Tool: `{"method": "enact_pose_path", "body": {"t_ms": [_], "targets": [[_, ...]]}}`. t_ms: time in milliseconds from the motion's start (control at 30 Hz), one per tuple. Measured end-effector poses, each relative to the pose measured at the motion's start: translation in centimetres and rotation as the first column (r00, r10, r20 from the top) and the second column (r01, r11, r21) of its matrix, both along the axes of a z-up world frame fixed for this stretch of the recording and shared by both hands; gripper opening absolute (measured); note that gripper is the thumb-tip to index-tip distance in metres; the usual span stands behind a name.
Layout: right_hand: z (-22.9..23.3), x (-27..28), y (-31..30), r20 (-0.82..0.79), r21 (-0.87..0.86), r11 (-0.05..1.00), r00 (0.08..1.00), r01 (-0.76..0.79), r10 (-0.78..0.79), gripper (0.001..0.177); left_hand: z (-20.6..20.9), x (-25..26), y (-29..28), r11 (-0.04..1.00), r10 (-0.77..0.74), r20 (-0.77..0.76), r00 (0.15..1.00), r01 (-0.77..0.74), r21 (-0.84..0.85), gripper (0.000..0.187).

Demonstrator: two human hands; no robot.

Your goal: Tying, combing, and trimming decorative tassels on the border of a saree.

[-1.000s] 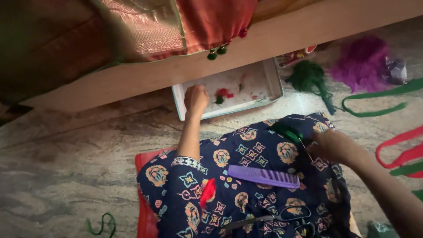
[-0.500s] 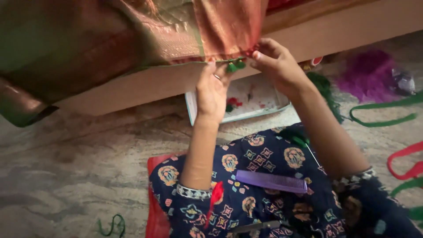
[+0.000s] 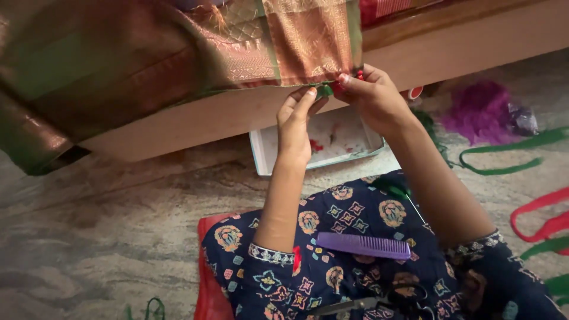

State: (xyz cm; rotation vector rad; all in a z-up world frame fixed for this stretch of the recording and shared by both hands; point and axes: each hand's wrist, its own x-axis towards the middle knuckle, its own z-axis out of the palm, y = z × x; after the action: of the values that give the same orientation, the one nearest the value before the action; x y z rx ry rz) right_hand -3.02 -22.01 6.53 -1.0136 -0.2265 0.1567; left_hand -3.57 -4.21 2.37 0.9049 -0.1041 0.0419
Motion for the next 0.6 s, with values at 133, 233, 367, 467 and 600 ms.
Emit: {"method": "enact_pose_path", "body": {"t_ms": [133, 233, 367, 467, 600], "targets": [[-0.4, 0.1, 0.9, -0.027, 0.031, 1.000, 1.000, -0.002, 0.003, 0.019, -0.4, 0.4, 0.0, 1.000, 0.005, -0.022, 1.000, -0.005, 0.007, 0.019], [-1.4, 0.4, 1.5, -0.089, 0.090, 0.995, 0.996, 0.029, -0.021, 0.021, -0.8, 0.7, 0.1, 0.998, 0.040, -0.022, 0.999, -0.039, 0.045, 0.019], [-1.7, -0.1, 3.0, -0.196, 0.162, 0.978, 0.976, 0.128, -0.095, 0.022, -0.3, 0.6, 0.1, 0.989, 0.064, -0.154, 0.986, -0.042, 0.142, 0.021], [-2.0, -0.5, 3.8, -0.220, 0.171, 0.968, 0.965, 0.181, -0.141, 0.024, 0.0, 0.6, -0.1, 0.992, 0.053, -0.213, 0.976, -0.027, 0.127, 0.022], [-2.3, -0.7, 4.4, -0.148, 0.148, 0.960, 0.965, 0.236, -0.214, 0.029, -0.5, 1.0, -0.1, 0.993, 0.043, -0.238, 0.970, -0.014, 0.121, 0.021]]}}
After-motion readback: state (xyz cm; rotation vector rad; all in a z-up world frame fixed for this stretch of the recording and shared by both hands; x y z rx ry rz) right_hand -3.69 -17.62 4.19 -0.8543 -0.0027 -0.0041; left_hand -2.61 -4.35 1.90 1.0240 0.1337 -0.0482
